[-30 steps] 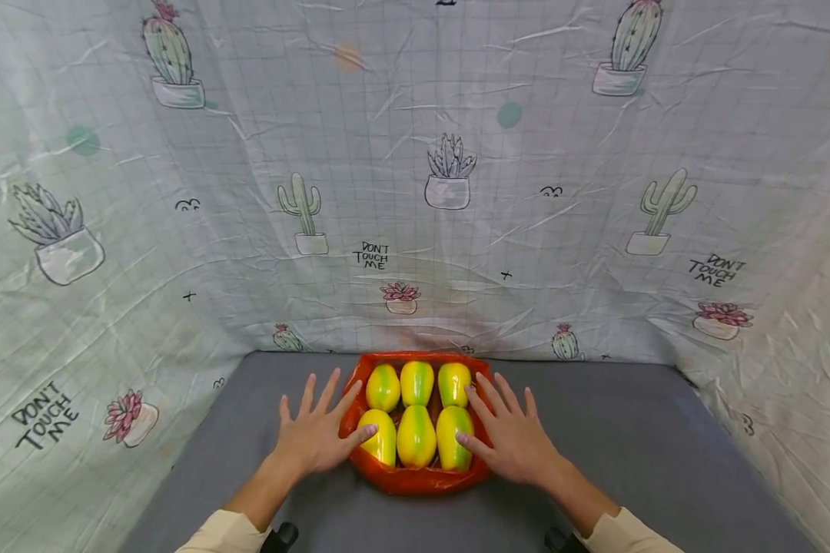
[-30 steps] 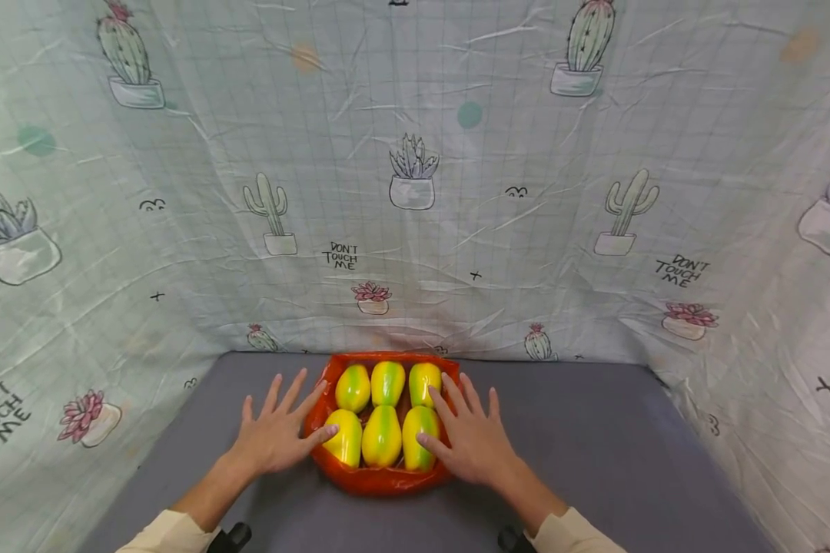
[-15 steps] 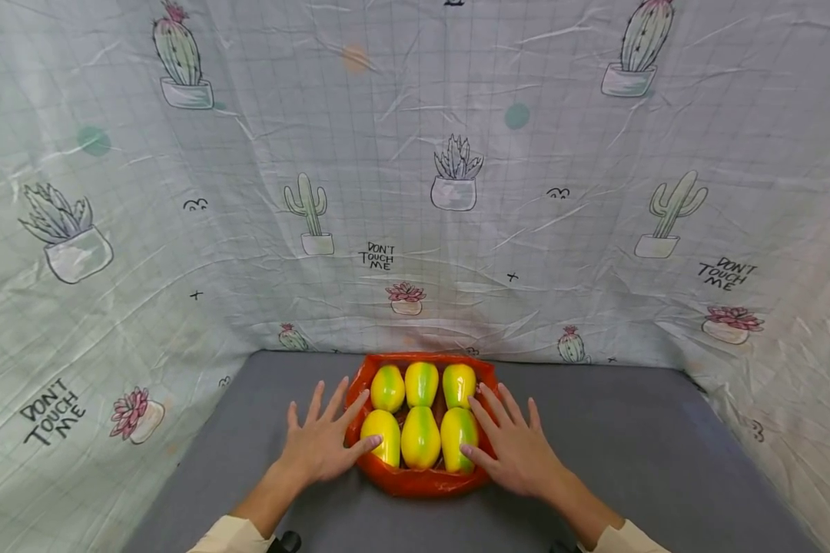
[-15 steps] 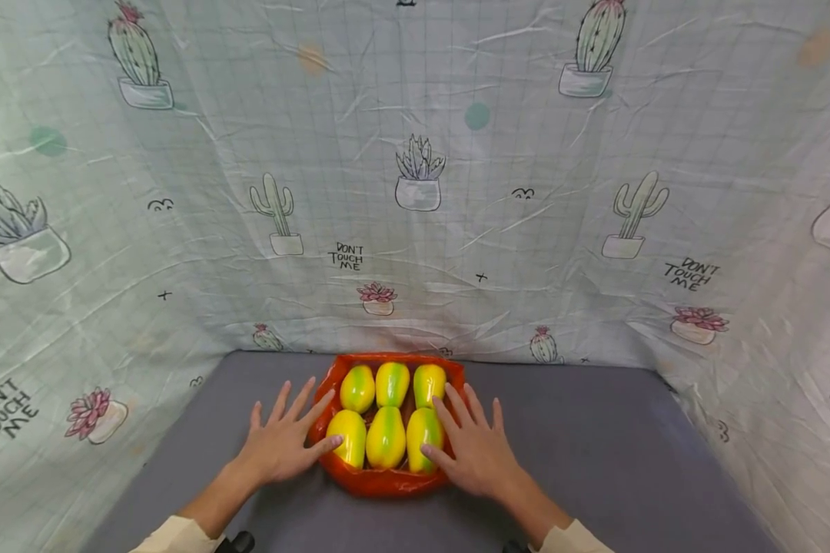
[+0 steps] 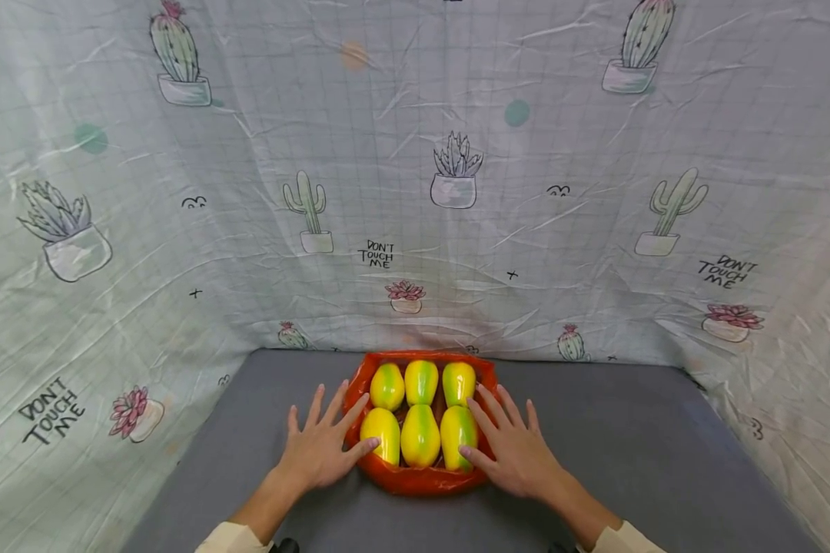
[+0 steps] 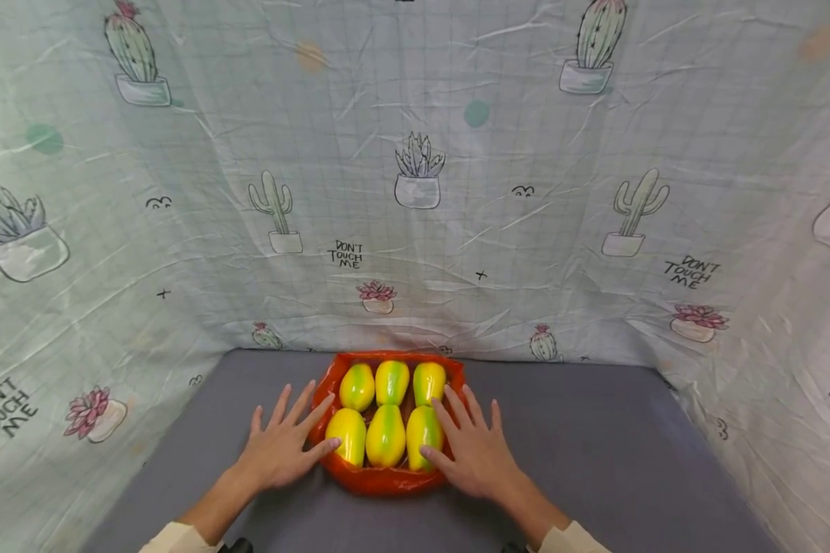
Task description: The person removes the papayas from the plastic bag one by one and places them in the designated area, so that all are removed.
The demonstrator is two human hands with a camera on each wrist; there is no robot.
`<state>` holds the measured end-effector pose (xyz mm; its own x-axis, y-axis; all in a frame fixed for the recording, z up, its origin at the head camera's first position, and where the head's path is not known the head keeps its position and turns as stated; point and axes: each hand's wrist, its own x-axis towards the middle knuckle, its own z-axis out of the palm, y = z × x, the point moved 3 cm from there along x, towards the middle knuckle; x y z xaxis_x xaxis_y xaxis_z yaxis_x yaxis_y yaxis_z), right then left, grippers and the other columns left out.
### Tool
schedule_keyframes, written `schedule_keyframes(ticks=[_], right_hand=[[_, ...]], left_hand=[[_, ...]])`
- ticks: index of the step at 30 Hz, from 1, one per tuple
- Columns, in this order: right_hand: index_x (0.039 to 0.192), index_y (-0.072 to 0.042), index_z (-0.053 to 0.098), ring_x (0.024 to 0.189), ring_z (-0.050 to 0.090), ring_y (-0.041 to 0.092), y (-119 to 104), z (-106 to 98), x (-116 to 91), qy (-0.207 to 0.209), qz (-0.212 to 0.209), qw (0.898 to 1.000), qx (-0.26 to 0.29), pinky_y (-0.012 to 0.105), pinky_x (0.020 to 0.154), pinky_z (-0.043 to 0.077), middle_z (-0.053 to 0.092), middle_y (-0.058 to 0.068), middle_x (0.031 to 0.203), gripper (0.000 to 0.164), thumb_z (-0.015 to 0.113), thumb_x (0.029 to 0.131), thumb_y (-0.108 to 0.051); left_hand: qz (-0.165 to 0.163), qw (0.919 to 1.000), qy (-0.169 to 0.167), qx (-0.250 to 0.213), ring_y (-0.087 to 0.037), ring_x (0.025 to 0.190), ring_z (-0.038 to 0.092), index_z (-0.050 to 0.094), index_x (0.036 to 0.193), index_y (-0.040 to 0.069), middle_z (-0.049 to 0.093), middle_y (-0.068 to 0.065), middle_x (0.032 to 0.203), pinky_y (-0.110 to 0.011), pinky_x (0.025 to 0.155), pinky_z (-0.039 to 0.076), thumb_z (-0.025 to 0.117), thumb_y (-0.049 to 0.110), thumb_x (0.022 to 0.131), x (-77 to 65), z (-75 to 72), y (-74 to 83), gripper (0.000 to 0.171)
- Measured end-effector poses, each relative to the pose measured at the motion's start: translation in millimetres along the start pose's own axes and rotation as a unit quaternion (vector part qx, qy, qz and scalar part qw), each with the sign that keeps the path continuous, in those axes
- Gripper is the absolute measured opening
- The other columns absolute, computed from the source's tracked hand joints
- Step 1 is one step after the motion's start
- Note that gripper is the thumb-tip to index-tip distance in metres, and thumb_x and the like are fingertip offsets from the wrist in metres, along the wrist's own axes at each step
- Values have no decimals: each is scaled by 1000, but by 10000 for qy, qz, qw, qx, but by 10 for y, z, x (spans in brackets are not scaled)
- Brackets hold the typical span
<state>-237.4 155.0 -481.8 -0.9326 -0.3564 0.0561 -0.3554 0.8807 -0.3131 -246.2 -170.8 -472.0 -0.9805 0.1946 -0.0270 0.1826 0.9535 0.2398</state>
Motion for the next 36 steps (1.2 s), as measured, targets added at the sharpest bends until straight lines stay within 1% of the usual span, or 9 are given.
schedule_keyframes(ticks=[6,13,18,25,31,36], right_hand=[[165,-25,30,164,5,36,-9,25,-12,-19,25,10000,34,78,121,1,15,3,177,82,50,99,-69],[165,-25,32,163,8,36,-21,61,-17,69,-57,10000,12,79,120,6,18,5,176,81,48,99,-70],[165,-25,31,163,8,36,-16,71,-35,95,-66,9999,-45,80,120,7,18,5,176,81,48,99,-69],[164,-23,33,163,9,37,-23,71,-41,66,-75,9999,-16,80,120,7,19,6,176,80,47,100,-69],[164,-23,33,163,10,37,-34,87,-40,67,-103,9999,-34,81,119,8,20,6,176,80,47,100,-69],[165,-23,33,163,10,37,-41,97,-39,64,-127,9999,-25,81,120,8,20,6,176,80,48,101,-68]], left_hand=[[-21,10000,-67,-44,-46,162,4,29,163,39,11,-3,178,-85,116,0,44,82,93,-8,29,-34,84],[6,10000,24,-59,-46,162,5,30,163,39,11,-4,178,-85,116,1,46,81,93,-15,28,-73,83],[4,9999,-68,-150,-46,162,4,29,164,39,10,-5,178,-84,117,1,45,81,93,-4,42,-67,83],[2,9982,-135,-587,-47,162,3,32,163,38,9,-6,178,-84,117,3,47,77,95,7,43,-69,79],[-115,9957,-236,-891,-49,161,4,34,163,36,11,-12,177,-84,117,6,47,76,97,18,82,-113,78],[-190,9927,-289,-1152,-50,161,3,34,163,33,11,-15,176,-81,119,8,47,75,97,70,111,-138,79]])
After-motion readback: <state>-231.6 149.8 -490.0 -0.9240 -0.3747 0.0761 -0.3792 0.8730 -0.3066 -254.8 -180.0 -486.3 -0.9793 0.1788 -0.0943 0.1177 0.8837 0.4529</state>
